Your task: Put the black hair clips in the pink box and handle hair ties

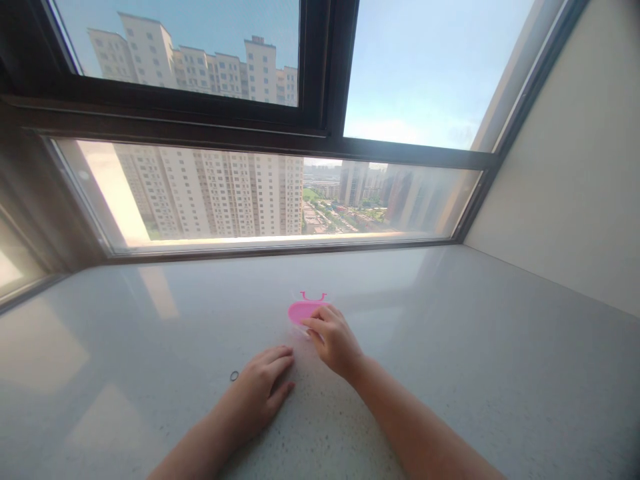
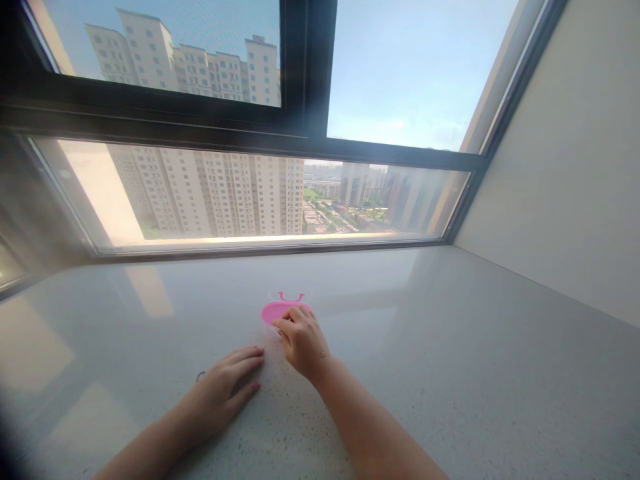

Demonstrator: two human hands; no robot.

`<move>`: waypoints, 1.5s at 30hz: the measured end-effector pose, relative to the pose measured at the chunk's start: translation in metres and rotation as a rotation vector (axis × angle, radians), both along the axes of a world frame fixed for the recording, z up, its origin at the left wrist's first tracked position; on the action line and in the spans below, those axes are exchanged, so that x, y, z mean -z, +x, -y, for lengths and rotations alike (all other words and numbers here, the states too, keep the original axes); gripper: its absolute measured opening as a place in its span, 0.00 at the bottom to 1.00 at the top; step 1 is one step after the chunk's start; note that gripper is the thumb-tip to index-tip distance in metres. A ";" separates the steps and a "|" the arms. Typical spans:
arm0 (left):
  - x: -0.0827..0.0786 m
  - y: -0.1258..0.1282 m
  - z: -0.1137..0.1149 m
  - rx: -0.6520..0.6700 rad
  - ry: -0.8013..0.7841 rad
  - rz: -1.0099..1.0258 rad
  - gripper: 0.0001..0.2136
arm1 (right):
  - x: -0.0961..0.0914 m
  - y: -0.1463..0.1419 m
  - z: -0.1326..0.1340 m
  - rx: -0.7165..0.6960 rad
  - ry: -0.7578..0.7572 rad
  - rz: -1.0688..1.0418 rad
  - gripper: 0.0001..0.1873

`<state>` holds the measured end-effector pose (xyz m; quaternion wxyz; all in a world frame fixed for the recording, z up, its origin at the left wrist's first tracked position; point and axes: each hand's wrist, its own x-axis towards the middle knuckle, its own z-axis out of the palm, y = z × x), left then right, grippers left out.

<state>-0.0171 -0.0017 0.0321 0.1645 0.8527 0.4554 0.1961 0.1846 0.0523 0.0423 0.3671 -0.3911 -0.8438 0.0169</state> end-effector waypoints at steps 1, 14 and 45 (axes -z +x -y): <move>0.000 0.000 0.000 0.006 0.000 0.019 0.16 | 0.000 0.000 0.000 -0.004 0.000 0.002 0.14; -0.008 0.008 0.003 0.092 -0.051 0.244 0.13 | 0.000 0.001 0.016 -0.097 -0.005 -0.012 0.13; -0.017 -0.038 -0.023 -0.269 -0.197 0.156 0.07 | -0.002 -0.021 0.048 -0.094 -0.140 0.387 0.05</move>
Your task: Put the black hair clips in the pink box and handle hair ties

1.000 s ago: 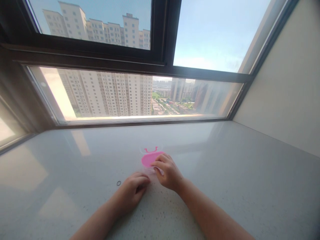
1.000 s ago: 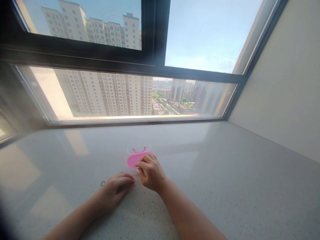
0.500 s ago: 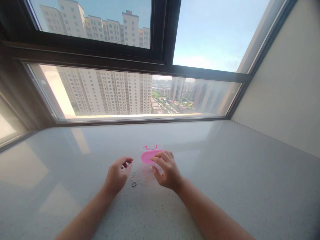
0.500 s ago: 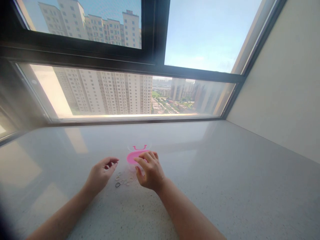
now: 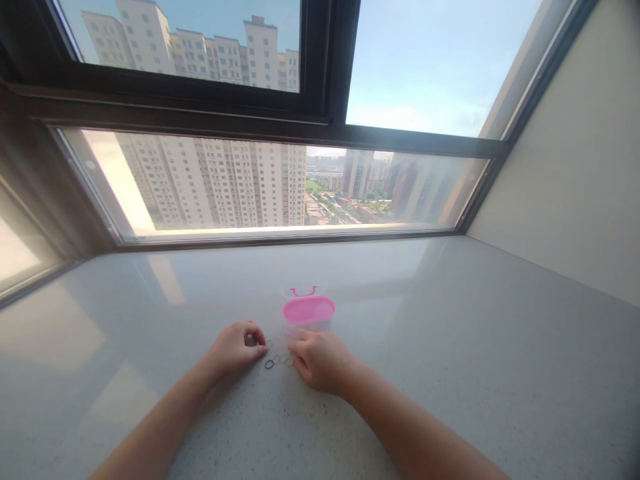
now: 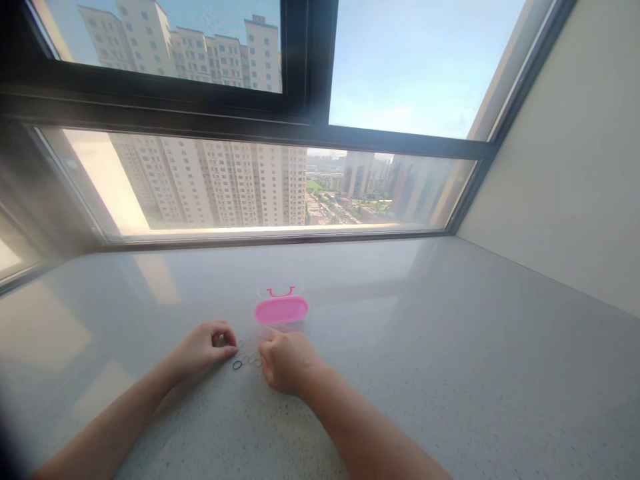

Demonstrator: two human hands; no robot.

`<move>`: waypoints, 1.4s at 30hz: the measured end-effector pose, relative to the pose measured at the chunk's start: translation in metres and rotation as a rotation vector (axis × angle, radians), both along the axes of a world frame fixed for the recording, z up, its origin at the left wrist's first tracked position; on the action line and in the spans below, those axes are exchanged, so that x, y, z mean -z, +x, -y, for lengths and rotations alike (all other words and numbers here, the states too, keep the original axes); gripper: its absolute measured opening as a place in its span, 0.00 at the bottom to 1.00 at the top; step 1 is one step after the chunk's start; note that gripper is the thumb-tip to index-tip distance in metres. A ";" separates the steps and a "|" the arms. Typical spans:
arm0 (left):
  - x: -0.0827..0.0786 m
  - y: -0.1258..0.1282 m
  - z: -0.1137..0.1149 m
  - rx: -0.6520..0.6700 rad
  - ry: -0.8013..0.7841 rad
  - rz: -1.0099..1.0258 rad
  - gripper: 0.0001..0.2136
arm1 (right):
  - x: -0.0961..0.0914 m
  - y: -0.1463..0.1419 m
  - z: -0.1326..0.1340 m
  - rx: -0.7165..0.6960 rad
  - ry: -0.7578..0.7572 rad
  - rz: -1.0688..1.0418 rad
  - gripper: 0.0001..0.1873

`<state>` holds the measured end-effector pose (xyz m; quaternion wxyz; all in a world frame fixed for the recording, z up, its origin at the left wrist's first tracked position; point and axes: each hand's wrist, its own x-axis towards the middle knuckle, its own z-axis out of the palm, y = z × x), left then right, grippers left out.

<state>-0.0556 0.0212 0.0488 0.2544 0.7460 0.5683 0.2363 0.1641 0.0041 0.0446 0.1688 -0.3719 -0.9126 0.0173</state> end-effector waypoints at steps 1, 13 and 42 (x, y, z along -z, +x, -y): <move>0.000 0.000 0.000 0.002 -0.005 -0.002 0.07 | 0.001 0.001 -0.001 -0.005 -0.013 0.008 0.06; 0.002 0.000 -0.002 -0.082 0.024 0.125 0.07 | 0.001 -0.002 0.000 0.041 -0.131 -0.022 0.05; 0.014 0.054 0.029 -0.133 -0.212 0.730 0.07 | 0.021 0.012 0.002 0.144 -1.080 -1.107 0.12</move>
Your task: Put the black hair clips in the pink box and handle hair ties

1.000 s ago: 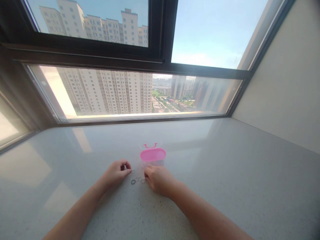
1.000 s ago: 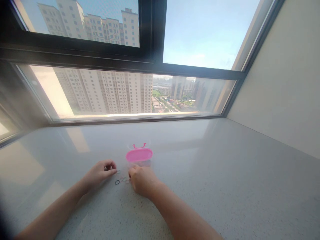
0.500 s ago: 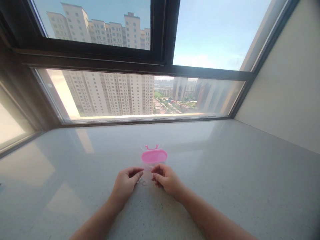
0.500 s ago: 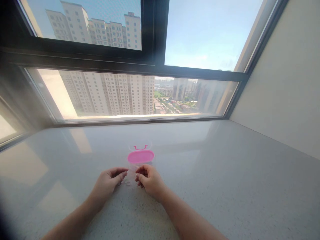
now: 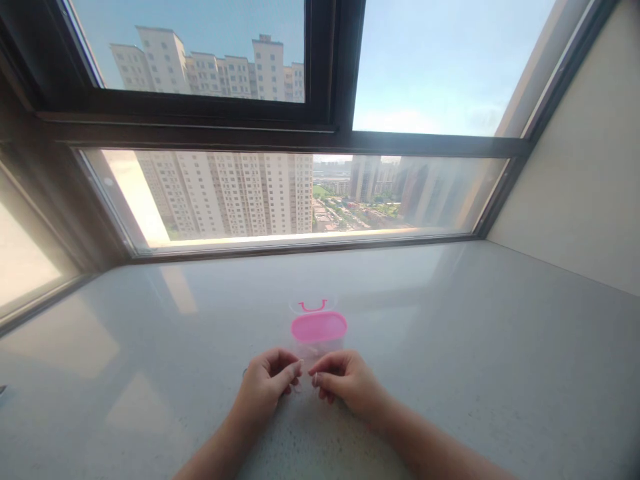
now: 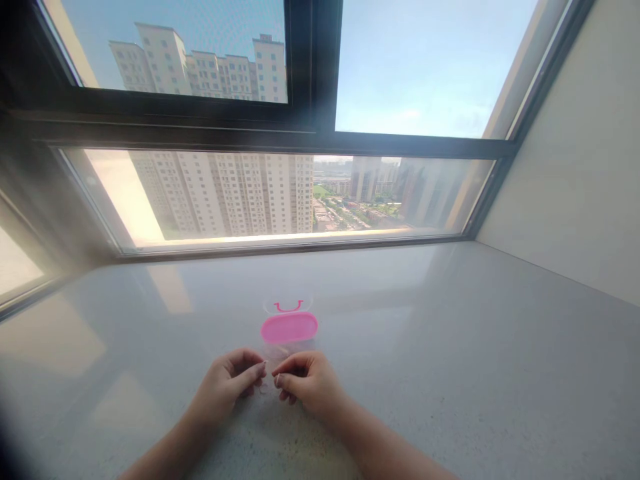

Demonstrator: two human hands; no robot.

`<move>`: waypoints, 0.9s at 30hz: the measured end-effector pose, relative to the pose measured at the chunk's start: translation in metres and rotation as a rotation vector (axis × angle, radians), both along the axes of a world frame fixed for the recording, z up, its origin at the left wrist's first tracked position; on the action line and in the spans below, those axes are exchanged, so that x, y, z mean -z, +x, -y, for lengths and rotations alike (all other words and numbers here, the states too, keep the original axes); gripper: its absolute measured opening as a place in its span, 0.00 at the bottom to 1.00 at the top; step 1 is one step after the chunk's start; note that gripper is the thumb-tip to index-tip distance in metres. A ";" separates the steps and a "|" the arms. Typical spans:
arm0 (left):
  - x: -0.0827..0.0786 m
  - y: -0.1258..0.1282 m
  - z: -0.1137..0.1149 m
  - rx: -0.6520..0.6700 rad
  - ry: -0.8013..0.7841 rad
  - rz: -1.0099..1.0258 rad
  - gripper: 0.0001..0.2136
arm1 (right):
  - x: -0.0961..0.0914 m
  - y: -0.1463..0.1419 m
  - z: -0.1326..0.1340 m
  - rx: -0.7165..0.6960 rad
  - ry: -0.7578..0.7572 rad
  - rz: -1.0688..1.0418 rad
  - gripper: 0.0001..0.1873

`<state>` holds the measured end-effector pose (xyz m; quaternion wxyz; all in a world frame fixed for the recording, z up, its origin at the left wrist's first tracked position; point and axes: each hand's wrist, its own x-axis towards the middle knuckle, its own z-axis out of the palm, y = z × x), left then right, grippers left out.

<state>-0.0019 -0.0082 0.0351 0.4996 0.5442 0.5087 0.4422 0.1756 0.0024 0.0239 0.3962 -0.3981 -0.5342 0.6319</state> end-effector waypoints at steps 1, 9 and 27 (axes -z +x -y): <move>0.000 0.000 0.000 0.006 -0.001 0.004 0.07 | 0.000 0.000 0.000 0.000 -0.010 -0.005 0.12; -0.002 -0.001 -0.005 0.099 0.002 0.030 0.04 | -0.001 0.001 -0.002 -0.024 -0.075 -0.073 0.15; -0.001 -0.010 -0.010 0.244 0.004 -0.048 0.05 | -0.004 0.005 0.001 -0.096 -0.075 -0.065 0.17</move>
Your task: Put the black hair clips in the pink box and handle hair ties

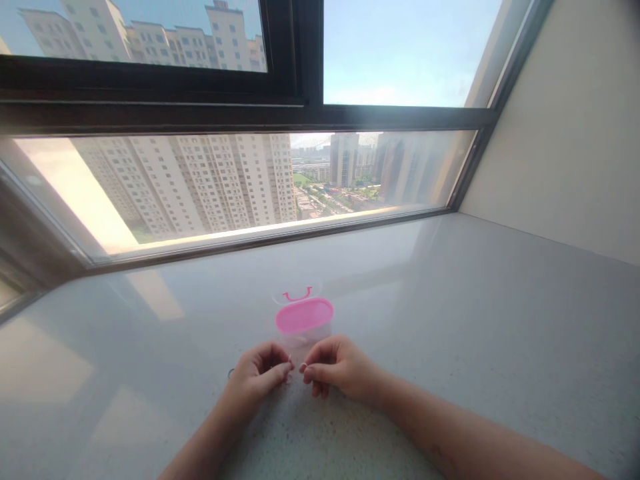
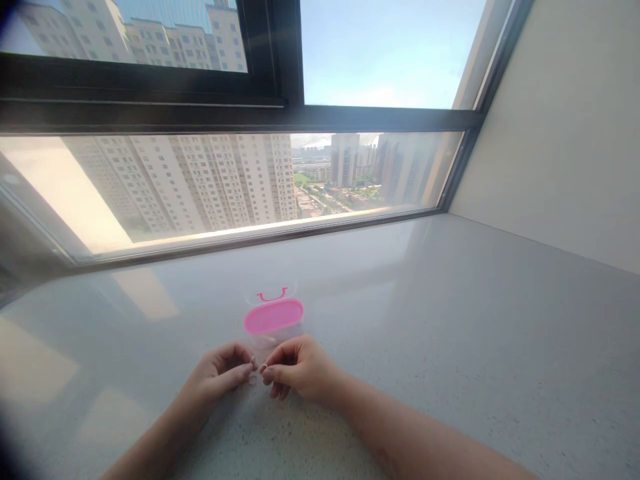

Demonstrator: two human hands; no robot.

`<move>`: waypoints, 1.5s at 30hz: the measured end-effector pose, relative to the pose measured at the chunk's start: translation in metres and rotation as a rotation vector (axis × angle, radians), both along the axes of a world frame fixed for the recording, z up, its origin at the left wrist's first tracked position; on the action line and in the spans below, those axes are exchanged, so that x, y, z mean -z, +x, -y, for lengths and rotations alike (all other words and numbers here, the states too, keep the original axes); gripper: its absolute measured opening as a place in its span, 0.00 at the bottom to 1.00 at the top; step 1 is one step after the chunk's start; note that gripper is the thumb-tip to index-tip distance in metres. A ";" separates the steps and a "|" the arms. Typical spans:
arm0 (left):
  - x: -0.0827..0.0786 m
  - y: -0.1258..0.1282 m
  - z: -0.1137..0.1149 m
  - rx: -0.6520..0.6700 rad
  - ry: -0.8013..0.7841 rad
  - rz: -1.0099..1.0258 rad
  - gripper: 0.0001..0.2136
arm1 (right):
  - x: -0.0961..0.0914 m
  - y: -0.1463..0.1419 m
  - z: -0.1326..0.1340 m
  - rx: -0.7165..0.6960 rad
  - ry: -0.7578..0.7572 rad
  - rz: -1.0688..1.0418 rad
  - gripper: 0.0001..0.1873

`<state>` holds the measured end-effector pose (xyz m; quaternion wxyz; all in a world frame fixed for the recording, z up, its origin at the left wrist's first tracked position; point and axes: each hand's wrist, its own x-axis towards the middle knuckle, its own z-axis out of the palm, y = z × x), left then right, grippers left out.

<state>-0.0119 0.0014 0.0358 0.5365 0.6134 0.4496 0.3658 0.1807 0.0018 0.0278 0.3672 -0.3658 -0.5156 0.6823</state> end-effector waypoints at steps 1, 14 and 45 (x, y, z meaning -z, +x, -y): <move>0.000 0.000 0.000 -0.004 -0.004 0.009 0.04 | 0.000 0.000 0.001 -0.002 0.007 0.004 0.17; 0.001 0.003 0.000 0.002 -0.062 0.000 0.07 | 0.003 0.001 -0.001 -0.004 0.031 -0.006 0.16; -0.001 0.006 0.002 -0.013 -0.063 0.094 0.07 | -0.001 0.005 0.006 -0.017 0.057 0.099 0.14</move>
